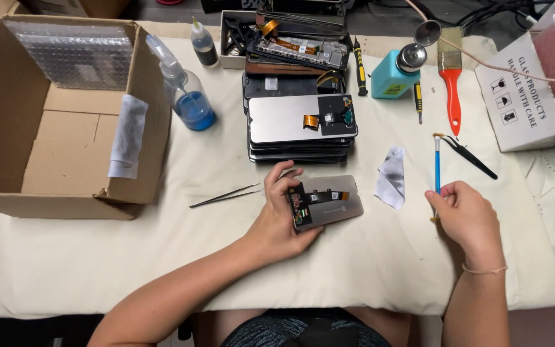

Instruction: Cleaning a mobile phone screen flex cable connector using a small brush and a cleaning cloth at a repair bench.

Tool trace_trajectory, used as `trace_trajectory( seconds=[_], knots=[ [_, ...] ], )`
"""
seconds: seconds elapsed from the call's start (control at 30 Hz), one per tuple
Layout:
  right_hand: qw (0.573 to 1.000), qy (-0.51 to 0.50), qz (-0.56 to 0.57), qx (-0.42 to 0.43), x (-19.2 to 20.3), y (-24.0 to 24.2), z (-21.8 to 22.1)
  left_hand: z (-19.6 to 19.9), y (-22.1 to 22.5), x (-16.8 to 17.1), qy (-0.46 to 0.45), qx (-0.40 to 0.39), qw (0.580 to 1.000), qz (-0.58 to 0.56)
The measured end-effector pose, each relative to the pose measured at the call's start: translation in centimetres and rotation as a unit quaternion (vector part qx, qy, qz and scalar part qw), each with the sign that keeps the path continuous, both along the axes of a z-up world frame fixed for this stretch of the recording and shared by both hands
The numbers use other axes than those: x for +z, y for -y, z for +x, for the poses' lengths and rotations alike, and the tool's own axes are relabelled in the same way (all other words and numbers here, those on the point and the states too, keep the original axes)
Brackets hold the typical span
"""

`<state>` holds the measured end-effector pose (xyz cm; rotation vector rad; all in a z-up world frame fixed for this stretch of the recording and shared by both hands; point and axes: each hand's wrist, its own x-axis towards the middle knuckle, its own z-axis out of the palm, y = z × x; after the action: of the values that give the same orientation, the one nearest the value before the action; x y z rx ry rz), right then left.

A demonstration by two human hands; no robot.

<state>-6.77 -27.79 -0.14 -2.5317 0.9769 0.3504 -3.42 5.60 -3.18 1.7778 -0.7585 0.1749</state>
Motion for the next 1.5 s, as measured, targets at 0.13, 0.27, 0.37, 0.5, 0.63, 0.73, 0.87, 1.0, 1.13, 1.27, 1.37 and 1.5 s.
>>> trace_trajectory(
  seconds=[0.13,0.27,0.37,0.5,0.63,0.73,0.87,1.0,1.13,1.27,1.37,1.5],
  knots=[
    [0.979,0.192,0.073,-0.015,0.1,1.7,-0.4,0.1,-1.2,-2.5,0.118,0.092,0.98,0.132],
    [0.907,0.409,0.095,-0.004,1.2,0.5,4.6,1.2,-1.8,-1.0,0.263,0.051,0.949,0.168],
    [0.786,0.582,0.175,0.116,2.8,-0.5,10.8,1.7,-1.8,-0.3,0.323,0.007,0.934,0.154],
    [0.768,0.597,0.049,0.226,3.1,-0.7,17.8,1.6,-2.0,-1.4,0.254,0.003,0.959,0.13],
    [0.787,0.556,-0.094,0.251,1.5,0.6,20.9,1.1,-1.5,-2.0,0.107,0.035,0.987,0.113],
    [0.793,0.551,-0.104,0.237,0.3,1.6,21.5,1.2,-1.2,-1.1,0.108,0.039,0.986,0.124],
    [0.787,0.548,-0.098,0.266,0.7,0.9,21.1,1.0,-0.8,-2.4,0.077,0.027,0.99,0.111],
    [0.8,0.533,-0.081,0.265,0.6,1.1,21.5,0.7,-0.8,-2.4,-0.004,-0.035,0.997,0.072],
    [0.794,0.556,0.027,0.246,0.4,1.6,21.9,0.7,-0.5,-3.9,-0.006,-0.011,0.995,0.094],
    [0.789,0.57,0.045,0.226,-0.4,2.3,22.1,0.7,-0.7,-2.0,-0.092,-0.032,0.993,0.066],
    [0.785,0.582,0.135,0.163,-0.8,2.6,21.7,0.6,-0.8,-1.5,-0.175,-0.053,0.982,0.055],
    [0.763,0.596,0.206,0.138,0.6,-1.2,17.2,0.7,-0.7,-1.9,-0.144,-0.074,0.986,0.038]
  ],
)
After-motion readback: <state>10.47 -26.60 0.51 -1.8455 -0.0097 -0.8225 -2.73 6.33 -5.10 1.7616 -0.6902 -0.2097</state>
